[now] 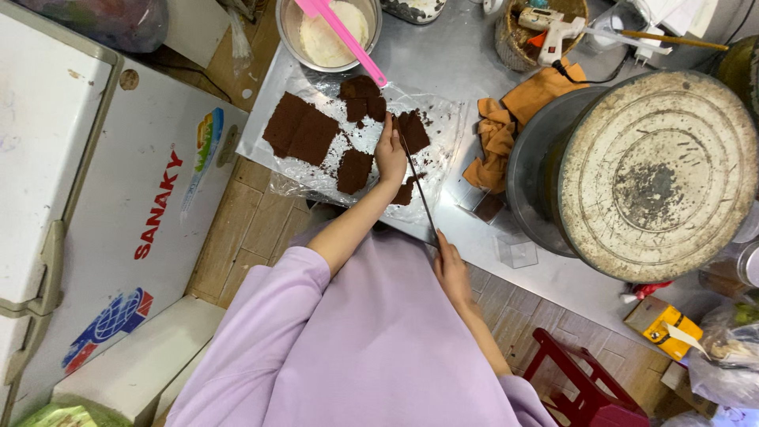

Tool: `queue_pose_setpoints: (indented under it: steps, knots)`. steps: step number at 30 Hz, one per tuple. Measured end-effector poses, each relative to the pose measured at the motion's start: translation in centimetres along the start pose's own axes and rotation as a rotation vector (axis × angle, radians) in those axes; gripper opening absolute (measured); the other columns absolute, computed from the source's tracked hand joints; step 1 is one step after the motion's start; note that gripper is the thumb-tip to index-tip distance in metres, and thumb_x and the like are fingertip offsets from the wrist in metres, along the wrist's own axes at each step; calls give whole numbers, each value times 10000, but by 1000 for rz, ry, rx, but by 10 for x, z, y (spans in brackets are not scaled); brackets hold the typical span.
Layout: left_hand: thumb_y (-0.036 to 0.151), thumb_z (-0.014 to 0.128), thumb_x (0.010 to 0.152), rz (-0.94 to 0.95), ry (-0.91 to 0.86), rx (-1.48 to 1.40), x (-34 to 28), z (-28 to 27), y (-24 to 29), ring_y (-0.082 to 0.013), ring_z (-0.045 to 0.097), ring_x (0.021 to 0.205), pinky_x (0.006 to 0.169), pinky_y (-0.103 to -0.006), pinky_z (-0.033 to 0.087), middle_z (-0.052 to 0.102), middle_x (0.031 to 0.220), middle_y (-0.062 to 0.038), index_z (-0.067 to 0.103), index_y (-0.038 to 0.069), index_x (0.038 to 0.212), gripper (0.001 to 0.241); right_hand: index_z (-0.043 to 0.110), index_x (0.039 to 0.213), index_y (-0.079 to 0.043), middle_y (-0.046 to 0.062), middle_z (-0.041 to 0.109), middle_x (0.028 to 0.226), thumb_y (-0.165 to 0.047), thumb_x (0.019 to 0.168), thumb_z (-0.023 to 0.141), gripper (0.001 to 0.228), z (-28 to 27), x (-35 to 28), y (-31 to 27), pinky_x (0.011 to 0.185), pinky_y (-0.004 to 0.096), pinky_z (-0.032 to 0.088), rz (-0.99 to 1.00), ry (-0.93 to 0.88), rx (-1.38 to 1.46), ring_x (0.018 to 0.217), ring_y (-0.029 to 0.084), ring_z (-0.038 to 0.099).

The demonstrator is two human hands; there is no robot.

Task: The person takes small square cakes from a tray on a counter and places them individually into clear plastic containers. They use a knife to separate the cakes and then manually close the lid of each container.

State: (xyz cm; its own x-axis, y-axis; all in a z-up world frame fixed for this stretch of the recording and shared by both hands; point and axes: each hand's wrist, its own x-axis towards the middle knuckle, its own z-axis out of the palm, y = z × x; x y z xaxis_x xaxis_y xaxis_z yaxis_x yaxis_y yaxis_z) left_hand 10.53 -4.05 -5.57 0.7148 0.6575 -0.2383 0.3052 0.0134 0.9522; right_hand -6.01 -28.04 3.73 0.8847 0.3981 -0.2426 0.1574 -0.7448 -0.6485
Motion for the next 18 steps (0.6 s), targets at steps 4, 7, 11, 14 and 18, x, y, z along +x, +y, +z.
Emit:
queue_pose_setpoints:
  steps: [4,7,11,14,18]
  knots:
    - [122,443,1087,43,-9,-30,-2,-8,-5,-287,521,1413,1149,-339,409,527,1551,-151,430,120,1561,474,451,1530,-186,179,678,1116,-109,988,580,563,-17,-18,-1,773,486,561,106,-57,-30,917,386,695]
    - [132,493,1078,24,-51,-129,-1,-20,-11,-285,484,1459,1184,-356,382,505,1581,-158,451,90,1549,475,496,1506,-182,202,697,1200,-92,957,592,564,-35,-39,-6,809,464,574,44,26,28,956,367,717]
    - [119,764,863,129,-143,80,-7,-34,2,-347,423,1426,1174,-400,350,427,1533,-214,349,68,1532,789,541,1486,-200,174,739,1138,-128,978,583,516,-47,-52,-5,831,411,587,179,61,53,905,293,750]
    - [51,823,771,156,-131,297,-9,-39,22,-389,466,1359,1145,-411,399,426,1465,-232,290,103,1565,957,566,1462,-144,207,723,1191,-140,995,598,468,-46,-48,-4,834,404,578,168,181,101,949,293,744]
    - [-39,737,828,181,-8,378,-8,-41,45,-393,537,1346,1159,-421,450,514,1424,-191,359,170,1595,881,581,1460,-104,215,716,1161,-131,1000,610,462,-46,-37,-6,795,379,564,140,258,97,914,262,726]
